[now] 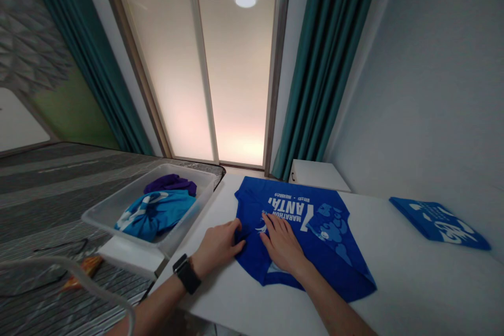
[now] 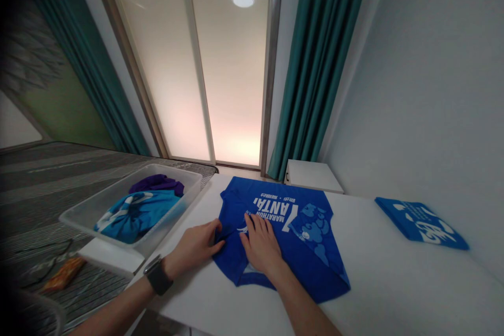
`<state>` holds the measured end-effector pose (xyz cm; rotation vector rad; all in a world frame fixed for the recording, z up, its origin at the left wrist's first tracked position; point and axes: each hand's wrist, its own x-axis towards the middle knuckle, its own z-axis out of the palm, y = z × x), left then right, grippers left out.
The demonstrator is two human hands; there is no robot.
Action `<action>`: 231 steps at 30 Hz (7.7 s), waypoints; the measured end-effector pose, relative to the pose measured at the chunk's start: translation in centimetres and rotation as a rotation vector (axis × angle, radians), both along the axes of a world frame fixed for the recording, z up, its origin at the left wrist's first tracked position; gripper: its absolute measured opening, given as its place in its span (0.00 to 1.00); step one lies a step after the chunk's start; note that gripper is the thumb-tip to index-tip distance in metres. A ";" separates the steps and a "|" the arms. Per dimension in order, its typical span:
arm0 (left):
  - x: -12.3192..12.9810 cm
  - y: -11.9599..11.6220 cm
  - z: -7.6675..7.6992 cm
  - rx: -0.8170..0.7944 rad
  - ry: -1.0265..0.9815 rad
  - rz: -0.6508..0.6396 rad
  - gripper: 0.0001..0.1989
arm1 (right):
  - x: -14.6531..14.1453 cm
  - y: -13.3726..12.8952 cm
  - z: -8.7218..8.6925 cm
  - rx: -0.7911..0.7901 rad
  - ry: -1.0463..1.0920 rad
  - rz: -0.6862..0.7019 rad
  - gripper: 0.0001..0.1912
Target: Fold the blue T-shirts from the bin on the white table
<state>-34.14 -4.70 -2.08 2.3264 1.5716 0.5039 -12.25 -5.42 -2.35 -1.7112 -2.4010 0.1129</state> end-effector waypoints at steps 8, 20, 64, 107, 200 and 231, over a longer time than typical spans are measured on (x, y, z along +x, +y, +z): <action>-1.9 -1.5 -0.6 -0.013 0.023 0.067 0.02 | 0.2 0.0 -0.2 -0.014 0.016 -0.008 0.29; -3.3 -2.6 -0.4 0.005 -0.025 -0.022 0.06 | 1.2 0.3 -0.6 0.173 -0.007 -0.061 0.23; -3.4 -0.9 -2.2 0.032 -0.082 -0.054 0.10 | -1.3 6.0 1.4 0.029 -0.027 -0.246 0.08; -3.6 -0.1 -1.9 -0.001 -0.341 0.059 0.16 | 1.5 3.6 0.8 0.155 0.102 -0.164 0.13; -1.2 12.3 -3.7 0.186 0.106 -0.084 0.22 | -3.2 9.8 -1.5 -0.047 -0.061 0.065 0.37; 0.2 16.3 -2.3 0.068 -0.024 0.128 0.14 | -3.1 9.8 -1.5 -0.056 -0.031 0.067 0.37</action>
